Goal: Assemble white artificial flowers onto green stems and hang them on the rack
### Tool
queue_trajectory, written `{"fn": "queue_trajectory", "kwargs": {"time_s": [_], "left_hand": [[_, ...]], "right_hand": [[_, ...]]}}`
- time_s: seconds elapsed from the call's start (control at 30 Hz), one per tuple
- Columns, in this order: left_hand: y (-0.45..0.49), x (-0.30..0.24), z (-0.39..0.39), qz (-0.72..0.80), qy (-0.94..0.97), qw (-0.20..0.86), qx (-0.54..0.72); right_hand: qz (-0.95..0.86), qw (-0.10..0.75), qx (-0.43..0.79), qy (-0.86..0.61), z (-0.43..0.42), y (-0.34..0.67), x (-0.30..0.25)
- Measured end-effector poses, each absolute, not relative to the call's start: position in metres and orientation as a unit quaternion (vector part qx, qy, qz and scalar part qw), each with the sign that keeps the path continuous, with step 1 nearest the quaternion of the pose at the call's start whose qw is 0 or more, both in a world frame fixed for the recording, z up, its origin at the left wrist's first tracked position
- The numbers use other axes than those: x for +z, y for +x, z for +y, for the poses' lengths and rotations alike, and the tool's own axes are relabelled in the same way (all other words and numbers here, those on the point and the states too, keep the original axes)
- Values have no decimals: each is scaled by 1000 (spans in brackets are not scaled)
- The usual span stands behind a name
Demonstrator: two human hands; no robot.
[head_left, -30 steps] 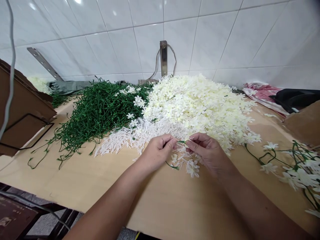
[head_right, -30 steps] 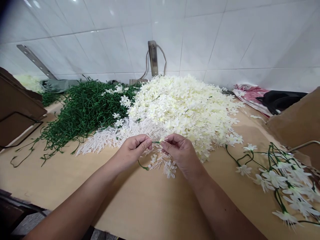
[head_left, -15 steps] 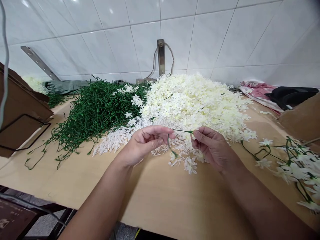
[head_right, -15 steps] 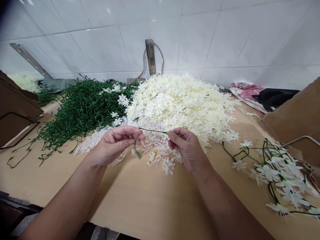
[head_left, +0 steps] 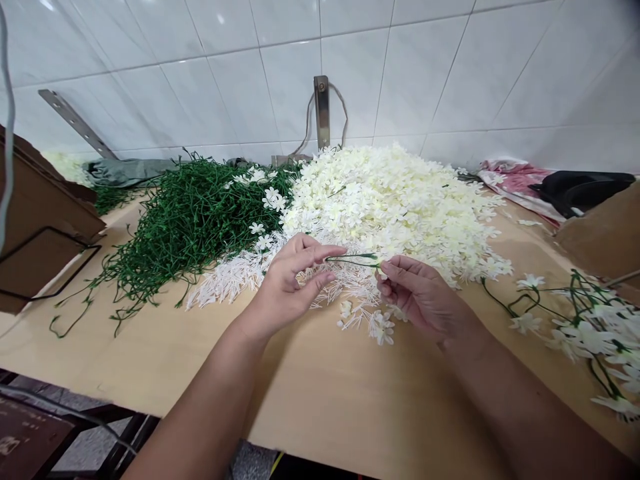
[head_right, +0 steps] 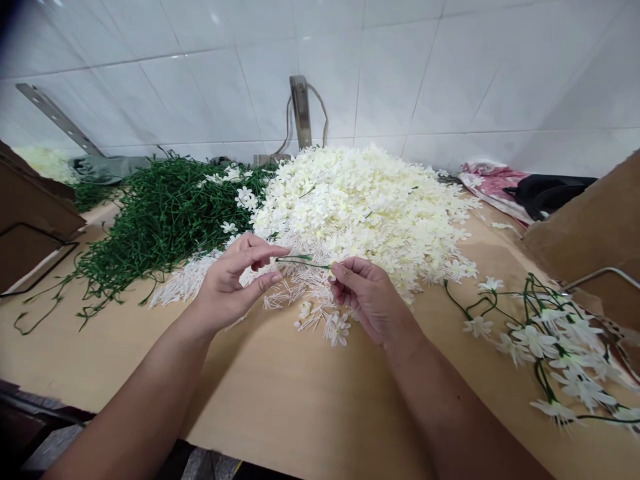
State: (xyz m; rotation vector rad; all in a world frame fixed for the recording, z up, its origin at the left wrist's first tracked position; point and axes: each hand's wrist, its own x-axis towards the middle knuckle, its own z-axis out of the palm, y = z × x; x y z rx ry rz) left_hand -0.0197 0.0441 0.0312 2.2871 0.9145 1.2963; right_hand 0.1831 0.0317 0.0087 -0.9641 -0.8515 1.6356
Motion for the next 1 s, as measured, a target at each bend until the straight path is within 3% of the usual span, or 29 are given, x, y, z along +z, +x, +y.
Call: {"fn": "queue_trajectory", "kwargs": {"time_s": [0.17, 0.3, 0.43, 0.53, 0.63, 0.77, 0.9, 1.0], "left_hand": [[-17, 33, 41, 328, 809, 164, 458], [-20, 35, 40, 328, 767, 260, 486], [-32, 38, 46, 328, 625, 401, 584], [-41, 42, 46, 338, 637, 500, 480], [-40, 41, 43, 337, 718, 554, 253], [-29, 34, 42, 346, 818, 444, 117], [-21, 28, 44, 427, 839, 290, 171], [-15, 26, 42, 441, 838, 255, 198]], "right_hand": [[-377, 485, 680, -400, 31, 182, 10], [-422, 480, 639, -427, 30, 180, 11], [-627, 412, 402, -524, 27, 176, 4], [-758, 294, 168, -558, 26, 174, -4], [-797, 218, 61, -560, 27, 175, -9], [-796, 208, 44, -566, 31, 179, -11], [-790, 260, 57, -553, 31, 180, -7], [-763, 316, 74, -559, 28, 178, -1]]}}
